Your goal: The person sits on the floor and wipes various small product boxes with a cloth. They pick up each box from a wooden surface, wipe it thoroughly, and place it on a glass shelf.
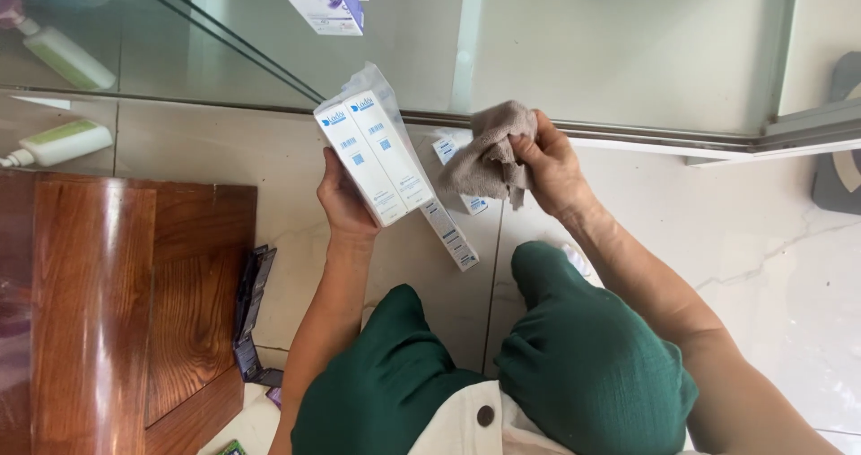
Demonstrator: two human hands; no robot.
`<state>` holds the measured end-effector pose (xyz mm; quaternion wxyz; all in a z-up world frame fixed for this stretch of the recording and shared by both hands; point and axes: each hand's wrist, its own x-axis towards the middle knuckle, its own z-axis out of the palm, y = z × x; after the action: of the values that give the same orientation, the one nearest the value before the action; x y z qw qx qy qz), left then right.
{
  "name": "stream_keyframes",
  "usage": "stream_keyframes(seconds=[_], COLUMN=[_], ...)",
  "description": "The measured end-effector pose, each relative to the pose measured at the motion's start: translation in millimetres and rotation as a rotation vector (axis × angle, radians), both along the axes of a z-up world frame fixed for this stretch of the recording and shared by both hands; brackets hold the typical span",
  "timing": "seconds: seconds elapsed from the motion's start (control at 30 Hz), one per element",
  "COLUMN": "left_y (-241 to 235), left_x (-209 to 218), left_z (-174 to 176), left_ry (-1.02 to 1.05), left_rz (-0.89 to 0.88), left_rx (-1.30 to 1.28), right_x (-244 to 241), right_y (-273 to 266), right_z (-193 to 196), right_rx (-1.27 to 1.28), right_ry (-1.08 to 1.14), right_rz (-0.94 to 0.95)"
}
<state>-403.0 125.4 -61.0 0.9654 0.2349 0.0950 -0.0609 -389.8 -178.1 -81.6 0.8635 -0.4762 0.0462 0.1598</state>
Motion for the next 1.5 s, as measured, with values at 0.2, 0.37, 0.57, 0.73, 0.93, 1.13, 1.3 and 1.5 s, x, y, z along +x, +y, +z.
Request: stream_keyframes(seconds=[0.2,0.37,0.57,0.73,0.93,1.13,1.3,1.5], left_y=[-23.9,-37.4,-24.8,-23.5,-37.2,-33.0,-35.2,-21.9], left_x=[0.7,-11.0,-11.6,-15.7,-6.4,-5.3,-3.1,-2.8], left_z=[-4.1,-1.1,-36.1,-33.8,-19.9,-15.2,10.6,21.4], left_ry=[0.108,-0.025,-0.149,-0.075,0.018,-0.012,-0.034,0.142], left_rz=[-0.084,-0.098,-0.011,-0.04,-0.065,-0.075,-0.117,-0.137], left_rx=[-0.073,0.18,0.616,0.496,0.431,0.524,0.75,0.255], right_x=[-16.1,-38.2,30.5,51.2,18.7,18.0,31.1,26.6], right_y=[33.7,81.0,77.6,35.1,49.7,63.6,63.5,44.9], right_z=[0.8,55.3,6.6,54.3,86.3,57.2,73.8,68.2], right_rx=[-0.239,-0.495,0.001,0.075,-0.515,-0.827,-0.46,-0.355], right_ry=[0.147,-0.855,-0.094,-0.089,-0.66,-0.46,-0.114,-0.297], right_rz=[0.27,0.177,0.096,-0.085,0.047,0.055,0.154,0.013])
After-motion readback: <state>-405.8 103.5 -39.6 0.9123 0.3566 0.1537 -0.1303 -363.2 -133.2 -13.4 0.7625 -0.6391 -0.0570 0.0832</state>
